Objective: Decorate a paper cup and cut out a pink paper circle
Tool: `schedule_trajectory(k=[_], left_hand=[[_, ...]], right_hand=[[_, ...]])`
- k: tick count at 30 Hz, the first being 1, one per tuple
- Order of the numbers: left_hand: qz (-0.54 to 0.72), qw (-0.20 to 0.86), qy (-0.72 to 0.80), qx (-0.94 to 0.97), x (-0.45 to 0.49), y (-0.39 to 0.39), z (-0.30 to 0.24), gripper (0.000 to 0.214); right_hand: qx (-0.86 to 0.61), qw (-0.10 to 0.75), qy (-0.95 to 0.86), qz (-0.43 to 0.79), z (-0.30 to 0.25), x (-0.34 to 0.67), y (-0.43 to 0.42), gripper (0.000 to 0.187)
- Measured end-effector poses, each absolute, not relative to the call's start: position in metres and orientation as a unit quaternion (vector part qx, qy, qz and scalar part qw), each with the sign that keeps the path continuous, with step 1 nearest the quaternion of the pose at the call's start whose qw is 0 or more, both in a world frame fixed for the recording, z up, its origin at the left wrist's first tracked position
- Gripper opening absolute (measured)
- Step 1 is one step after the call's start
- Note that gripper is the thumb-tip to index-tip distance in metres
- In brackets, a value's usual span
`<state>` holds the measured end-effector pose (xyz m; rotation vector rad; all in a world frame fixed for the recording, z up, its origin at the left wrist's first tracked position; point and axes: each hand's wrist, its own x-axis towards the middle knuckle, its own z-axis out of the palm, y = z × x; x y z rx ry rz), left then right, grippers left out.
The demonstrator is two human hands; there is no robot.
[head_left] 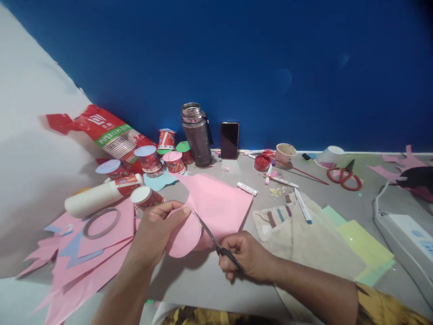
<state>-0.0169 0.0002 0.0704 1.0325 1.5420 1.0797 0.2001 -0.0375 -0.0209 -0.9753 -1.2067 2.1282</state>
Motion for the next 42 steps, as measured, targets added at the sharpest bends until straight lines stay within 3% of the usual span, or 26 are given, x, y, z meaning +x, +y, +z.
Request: schedule_trajectory(k=[19, 42], left_hand=[[0.449, 0.49, 0.642, 0.382, -0.01, -0.003, 0.08, 0.045], [0.392, 0.422, 0.645, 0.503, -0.025, 0.002, 0.073, 0.04]], right_hand=[[-0.357, 0.255, -0.435, 0.786, -0.015, 0.2, -0.038, 0.06], [-0.37, 0.242, -0.439, 0.782, -0.013, 0.202, -0.038, 0.052]])
